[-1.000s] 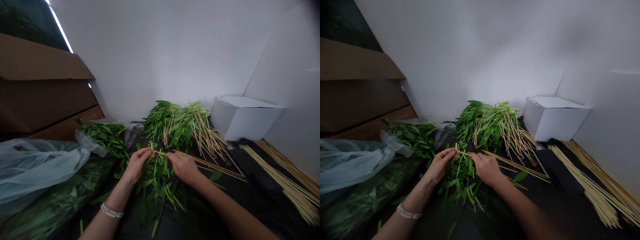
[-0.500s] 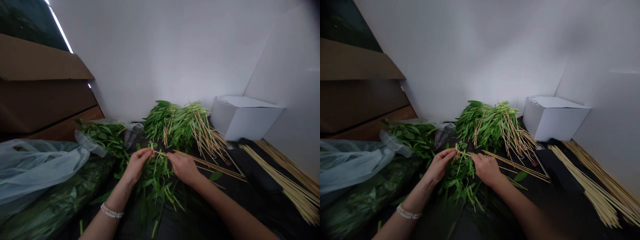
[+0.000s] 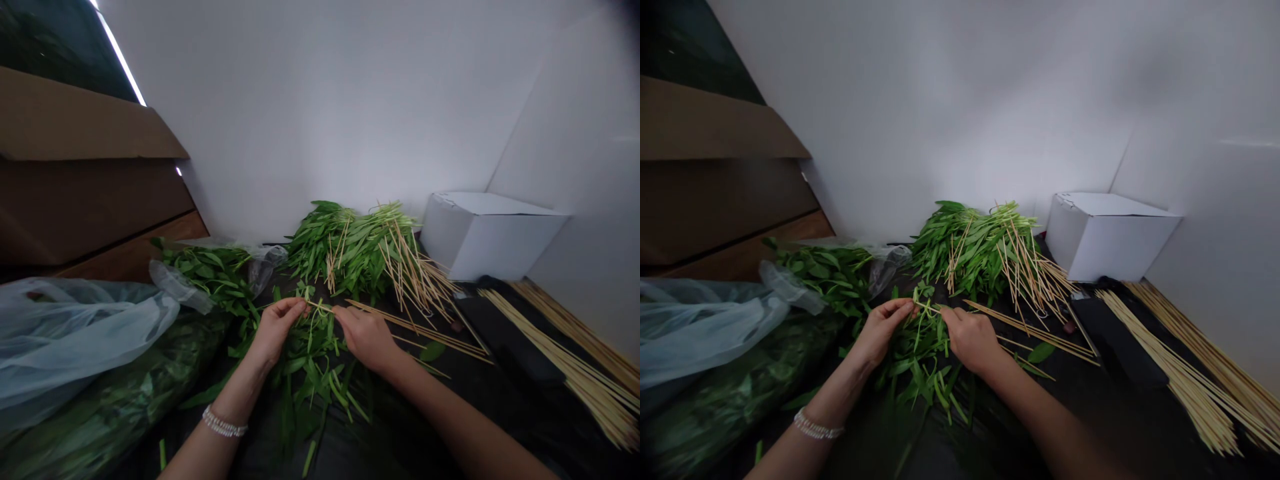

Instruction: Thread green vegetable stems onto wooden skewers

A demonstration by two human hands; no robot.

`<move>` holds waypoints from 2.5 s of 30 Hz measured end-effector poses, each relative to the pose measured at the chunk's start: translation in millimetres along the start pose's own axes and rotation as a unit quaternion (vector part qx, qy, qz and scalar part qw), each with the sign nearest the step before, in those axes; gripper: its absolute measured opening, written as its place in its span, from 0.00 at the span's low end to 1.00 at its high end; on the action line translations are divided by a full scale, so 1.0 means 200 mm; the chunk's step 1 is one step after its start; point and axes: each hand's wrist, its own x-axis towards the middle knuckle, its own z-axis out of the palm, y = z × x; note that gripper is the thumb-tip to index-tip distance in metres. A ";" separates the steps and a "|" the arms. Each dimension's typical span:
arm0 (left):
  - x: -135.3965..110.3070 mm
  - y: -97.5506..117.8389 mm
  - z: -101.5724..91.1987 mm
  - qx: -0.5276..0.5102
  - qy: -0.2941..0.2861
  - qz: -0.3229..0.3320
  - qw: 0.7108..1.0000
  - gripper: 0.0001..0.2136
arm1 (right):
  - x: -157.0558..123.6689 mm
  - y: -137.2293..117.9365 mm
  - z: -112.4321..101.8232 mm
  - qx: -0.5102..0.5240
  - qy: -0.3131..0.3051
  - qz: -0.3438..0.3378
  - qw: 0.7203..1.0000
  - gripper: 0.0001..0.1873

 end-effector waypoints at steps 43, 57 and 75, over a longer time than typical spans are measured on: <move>-0.06 -0.09 0.02 0.572 -0.161 0.208 0.777 0.03 | 0.03 0.15 -0.12 0.093 0.155 0.189 0.965 0.14; -0.02 0.00 0.02 0.071 -0.016 0.020 0.997 0.19 | 0.02 0.11 -0.07 0.078 0.108 0.066 0.989 0.14; -0.03 0.02 0.02 -0.042 0.004 -0.027 0.999 0.16 | 0.01 0.03 -0.03 -0.015 -0.038 0.013 0.999 0.14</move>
